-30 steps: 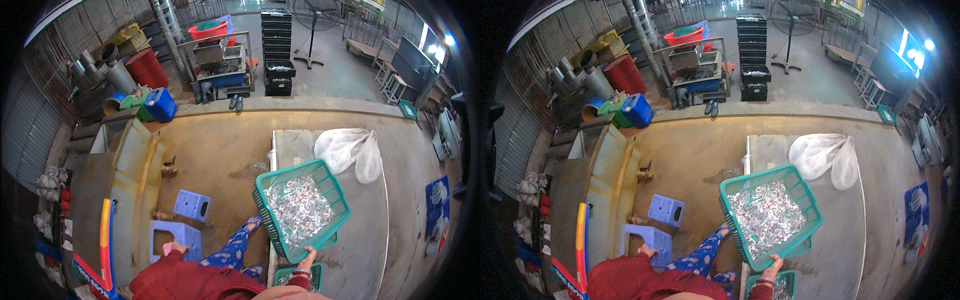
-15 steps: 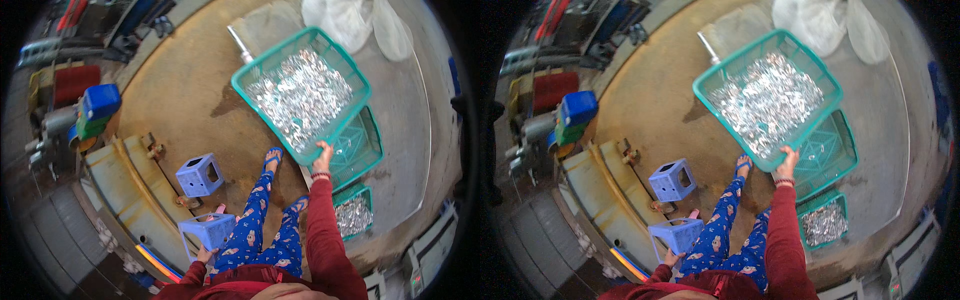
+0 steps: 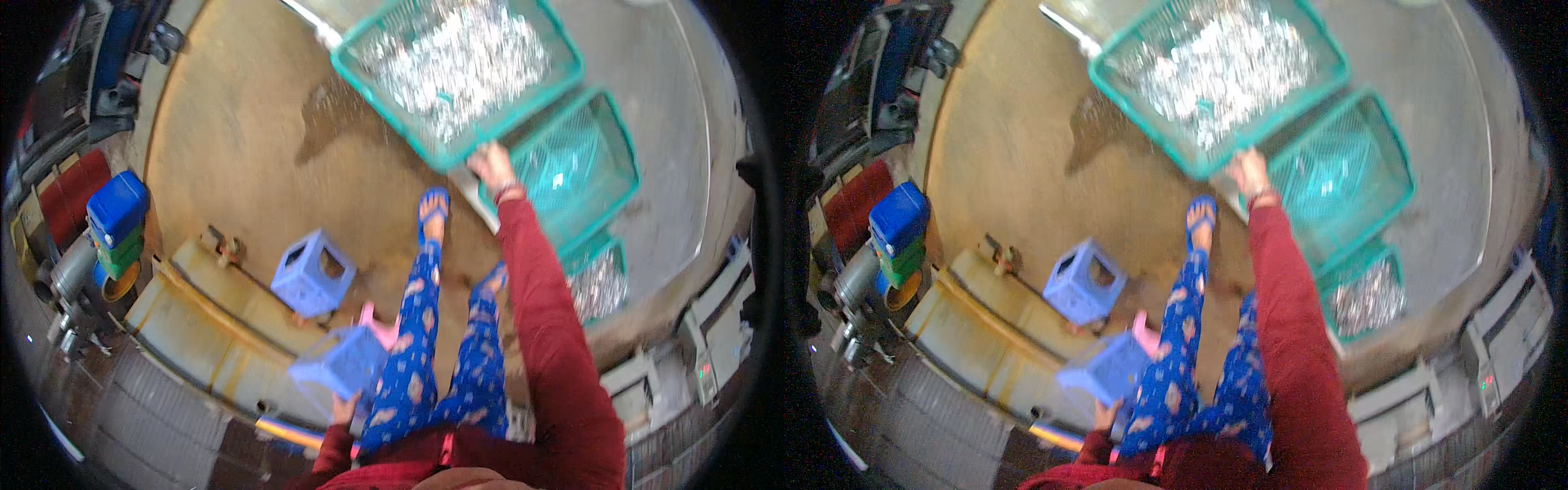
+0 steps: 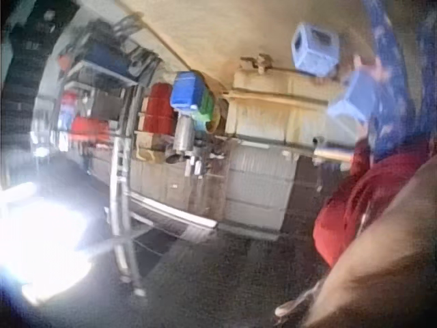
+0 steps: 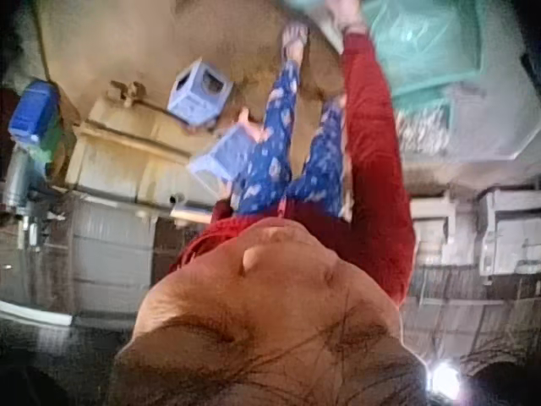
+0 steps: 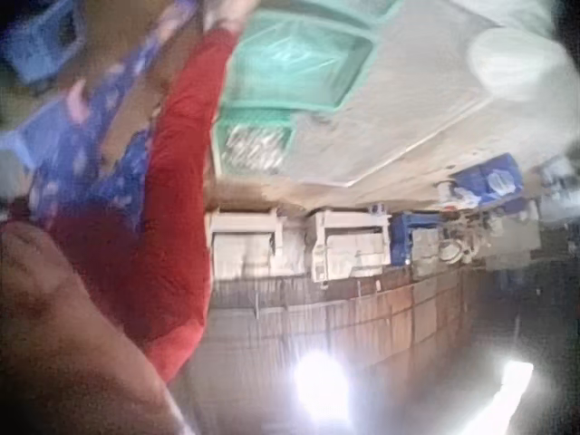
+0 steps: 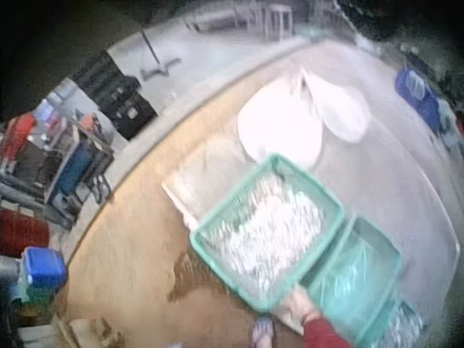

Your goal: The person moves plastic baskets and a stool into position, then sits and repeatedly scoops small metal fasteners from one green basket into another, occasionally separating tangled pieces by hand. The person continues transferring and sorting the fasteners across three baskets.

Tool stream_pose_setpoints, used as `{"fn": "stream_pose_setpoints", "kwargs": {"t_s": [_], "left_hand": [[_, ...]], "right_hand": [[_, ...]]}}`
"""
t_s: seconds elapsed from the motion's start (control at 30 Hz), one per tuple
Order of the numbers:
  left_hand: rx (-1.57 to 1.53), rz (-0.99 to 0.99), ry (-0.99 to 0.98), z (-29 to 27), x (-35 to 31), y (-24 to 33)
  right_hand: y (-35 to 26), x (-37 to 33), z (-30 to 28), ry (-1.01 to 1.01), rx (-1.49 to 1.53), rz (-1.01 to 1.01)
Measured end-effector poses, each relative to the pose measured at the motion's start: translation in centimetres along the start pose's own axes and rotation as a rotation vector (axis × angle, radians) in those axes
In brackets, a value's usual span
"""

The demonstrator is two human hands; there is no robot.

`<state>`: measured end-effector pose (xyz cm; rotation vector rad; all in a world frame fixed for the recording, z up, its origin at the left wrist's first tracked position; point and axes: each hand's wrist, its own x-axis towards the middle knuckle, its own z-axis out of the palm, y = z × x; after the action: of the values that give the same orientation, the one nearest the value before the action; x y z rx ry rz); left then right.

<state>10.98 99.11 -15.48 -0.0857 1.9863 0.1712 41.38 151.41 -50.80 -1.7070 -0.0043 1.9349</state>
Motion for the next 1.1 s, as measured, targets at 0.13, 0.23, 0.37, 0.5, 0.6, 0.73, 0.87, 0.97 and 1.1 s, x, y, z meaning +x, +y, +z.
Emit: {"fn": "stream_pose_setpoints", "kwargs": {"t_s": [0.13, 0.23, 0.37, 0.5, 0.6, 0.73, 0.87, 0.97, 1.1], "left_hand": [[0.279, 0.028, 0.031, -0.7, 1.9, -1.5], [0.498, 0.149, -0.047, -0.7, 2.4, -2.0], [0.976, -0.038, -0.079, 0.1, 1.5, -0.4], [1.107, -0.077, -0.079, 2.2, -0.5, 2.1], [1.011, 0.040, -0.022, 4.3, -1.6, 2.1], [1.072, 0.128, 0.097, 7.1, -1.2, -2.0], [1.315, 0.419, -0.098, 7.5, 1.8, -6.5], [1.664, 0.388, -0.201, 8.0, 3.2, -8.9], [1.789, 0.329, -0.143, 8.9, 0.6, -9.2]], "right_hand": [[3.6, -5.6, -5.4, -0.198, -0.080, -0.040], [11.4, -17.2, -9.2, -0.418, -0.615, -0.139], [21.1, -37.6, -14.5, -0.407, -1.716, 0.304], [23.3, -45.9, -18.5, -0.529, -1.812, 0.081], [23.0, -46.8, -18.2, -0.404, -1.324, 0.130], [24.9, -47.9, -16.8, -0.300, -1.111, 0.123], [26.7, -50.3, -21.3, -0.423, -1.104, -0.032], [27.0, -51.6, -26.0, -0.881, -1.202, -0.140], [26.9, -53.5, -31.7, -0.930, -1.122, -0.129]]}}
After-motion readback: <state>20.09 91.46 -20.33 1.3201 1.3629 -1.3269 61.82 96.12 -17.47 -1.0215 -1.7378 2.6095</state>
